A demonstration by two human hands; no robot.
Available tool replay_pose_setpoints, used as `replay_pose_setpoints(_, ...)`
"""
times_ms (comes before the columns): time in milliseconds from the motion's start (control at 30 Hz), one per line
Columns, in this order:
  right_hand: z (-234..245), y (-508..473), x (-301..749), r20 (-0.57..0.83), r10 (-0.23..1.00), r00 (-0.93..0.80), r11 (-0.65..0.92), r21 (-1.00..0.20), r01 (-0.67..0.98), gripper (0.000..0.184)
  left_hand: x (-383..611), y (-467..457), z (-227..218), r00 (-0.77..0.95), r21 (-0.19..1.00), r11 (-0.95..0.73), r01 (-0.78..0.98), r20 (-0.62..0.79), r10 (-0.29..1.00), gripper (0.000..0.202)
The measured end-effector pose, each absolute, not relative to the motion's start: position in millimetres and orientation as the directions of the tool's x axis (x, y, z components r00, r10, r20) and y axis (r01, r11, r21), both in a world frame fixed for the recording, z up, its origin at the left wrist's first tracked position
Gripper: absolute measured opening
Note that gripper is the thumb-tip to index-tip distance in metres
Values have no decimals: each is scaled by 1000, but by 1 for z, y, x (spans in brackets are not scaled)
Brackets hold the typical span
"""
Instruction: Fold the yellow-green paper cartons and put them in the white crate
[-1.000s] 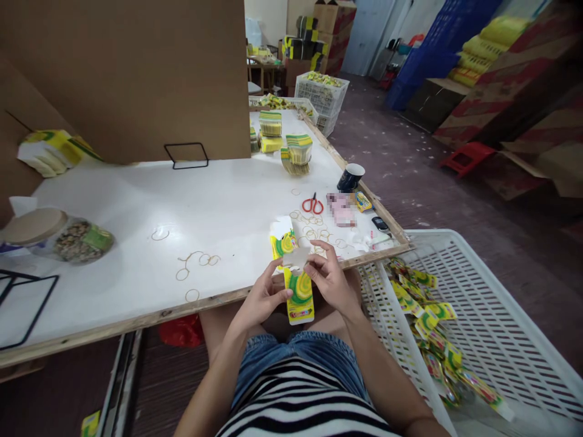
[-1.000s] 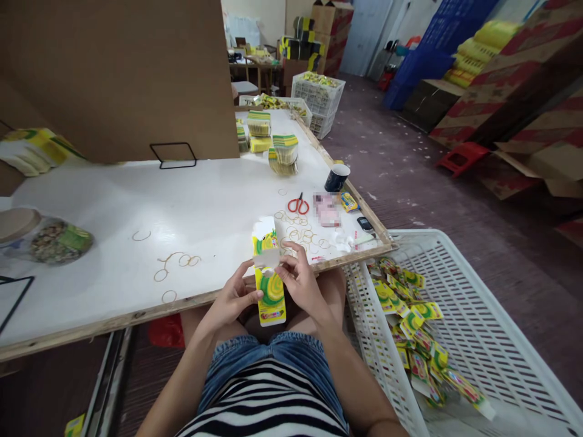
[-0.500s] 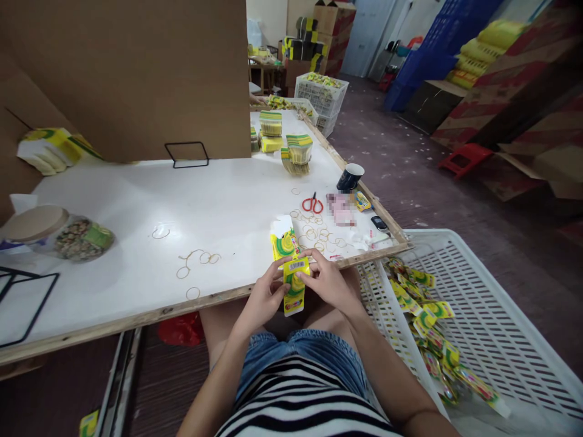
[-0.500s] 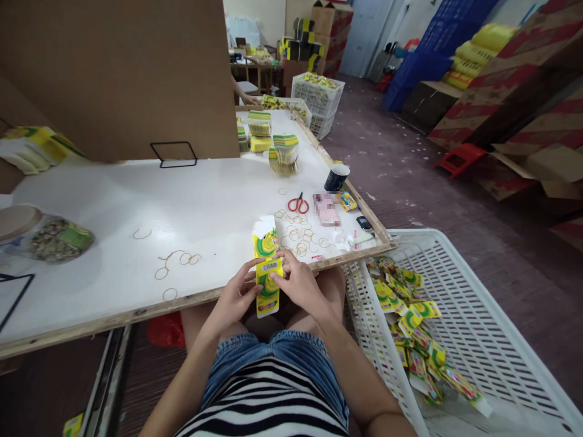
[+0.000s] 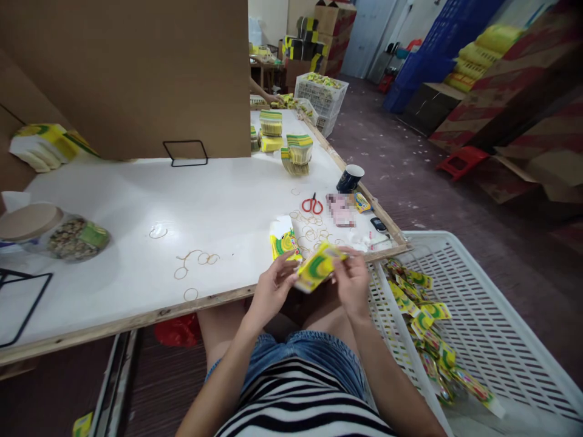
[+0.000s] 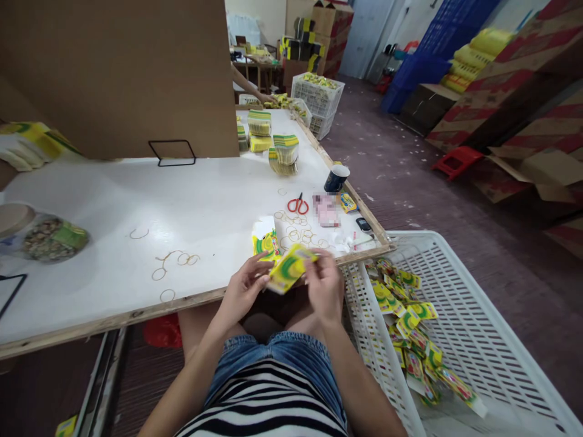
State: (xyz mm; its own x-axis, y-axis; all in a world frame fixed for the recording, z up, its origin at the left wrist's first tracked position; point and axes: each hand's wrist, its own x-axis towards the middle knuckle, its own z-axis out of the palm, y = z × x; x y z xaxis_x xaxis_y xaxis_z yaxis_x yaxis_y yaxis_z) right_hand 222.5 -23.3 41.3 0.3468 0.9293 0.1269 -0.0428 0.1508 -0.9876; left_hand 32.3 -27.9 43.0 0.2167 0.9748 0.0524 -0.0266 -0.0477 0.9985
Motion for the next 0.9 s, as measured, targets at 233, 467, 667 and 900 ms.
replay_pose_setpoints(233,7,4,219,30,921,388,34,-999,-4,46,31,-8,0,170,841,-213,498,146,975,45)
replay_pose_setpoints(467,-8,20,179,205,959,196,58,-818,572,20,32,-15,-3,206,852,-227,472,143,968,49)
replay_pose_setpoints(667,2,12,182,17,973,231,22,-1000,-17,24,26,-12,6,-114,988,-136,80,144,983,39)
replay_pose_setpoints(900,16,-14,174,-190,981,23,-163,-892,-421,30,23,-10,23,173,881,124,-456,-49,984,52)
